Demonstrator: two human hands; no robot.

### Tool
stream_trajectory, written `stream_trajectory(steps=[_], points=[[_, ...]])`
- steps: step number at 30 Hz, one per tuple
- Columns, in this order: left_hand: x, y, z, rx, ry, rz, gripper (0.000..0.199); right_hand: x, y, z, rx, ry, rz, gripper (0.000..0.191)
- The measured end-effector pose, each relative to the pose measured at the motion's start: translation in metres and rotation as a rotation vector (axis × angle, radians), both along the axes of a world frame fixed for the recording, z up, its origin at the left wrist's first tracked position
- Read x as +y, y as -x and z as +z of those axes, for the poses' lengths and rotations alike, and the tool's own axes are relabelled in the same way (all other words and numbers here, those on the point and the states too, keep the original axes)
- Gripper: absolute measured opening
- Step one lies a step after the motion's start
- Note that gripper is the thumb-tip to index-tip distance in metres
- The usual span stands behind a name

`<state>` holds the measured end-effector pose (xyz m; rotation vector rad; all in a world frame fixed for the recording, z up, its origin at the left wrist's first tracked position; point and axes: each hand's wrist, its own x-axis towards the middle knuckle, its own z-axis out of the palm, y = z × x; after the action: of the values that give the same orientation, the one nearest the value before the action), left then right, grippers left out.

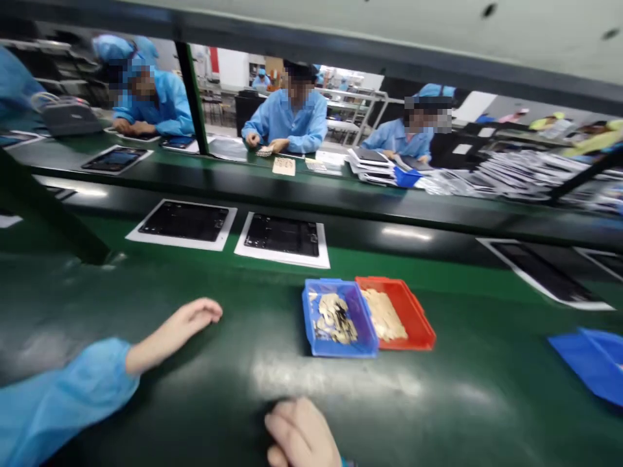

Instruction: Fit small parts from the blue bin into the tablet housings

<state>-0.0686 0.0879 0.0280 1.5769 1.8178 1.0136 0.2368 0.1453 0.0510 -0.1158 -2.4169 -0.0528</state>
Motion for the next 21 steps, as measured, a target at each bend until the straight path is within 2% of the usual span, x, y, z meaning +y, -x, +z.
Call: stream_trajectory(steps=[1, 3, 4, 5, 6, 7, 10, 13, 17, 21], points=[[-0.017, -0.019, -0.004, -0.155, 0.012, -0.032, 0.02, 0.0, -0.001, 0.0, 0.09, 0.122, -0.038, 0.03], [-0.04, -0.047, -0.007, -0.275, 0.02, -0.07, 0.018, 0.011, -0.003, 0.007, 0.191, 0.276, -0.147, 0.027], [-0.046, -0.056, -0.007, -0.273, 0.011, -0.087, 0.017, 0.021, -0.003, 0.013, 0.124, 0.372, -0.319, 0.028], [-0.049, -0.062, -0.007, -0.246, -0.005, -0.107, 0.017, 0.034, -0.002, 0.021, 0.048, 0.451, -0.553, 0.031], [-0.05, -0.065, -0.006, -0.214, -0.026, -0.127, 0.018, 0.048, -0.001, 0.029, 0.004, 0.482, -0.665, 0.032], [-0.05, -0.066, -0.005, -0.188, -0.048, -0.146, 0.018, 0.064, 0.002, 0.037, -0.043, 0.502, -0.72, 0.03], [-0.046, -0.064, -0.003, -0.162, -0.093, -0.154, 0.019, 0.106, 0.016, 0.049, -0.271, 0.564, -0.829, 0.02], [-0.046, -0.06, -0.003, -0.147, -0.12, -0.129, 0.02, 0.128, 0.032, 0.044, -0.458, 0.606, -0.95, 0.021], [-0.048, -0.058, -0.003, -0.121, -0.149, -0.131, 0.022, 0.131, 0.045, 0.035, -0.563, 0.629, -1.06, 0.027], [-0.048, -0.058, -0.003, -0.127, -0.166, -0.145, 0.023, 0.128, 0.049, 0.038, -0.593, 0.614, -1.104, 0.026]])
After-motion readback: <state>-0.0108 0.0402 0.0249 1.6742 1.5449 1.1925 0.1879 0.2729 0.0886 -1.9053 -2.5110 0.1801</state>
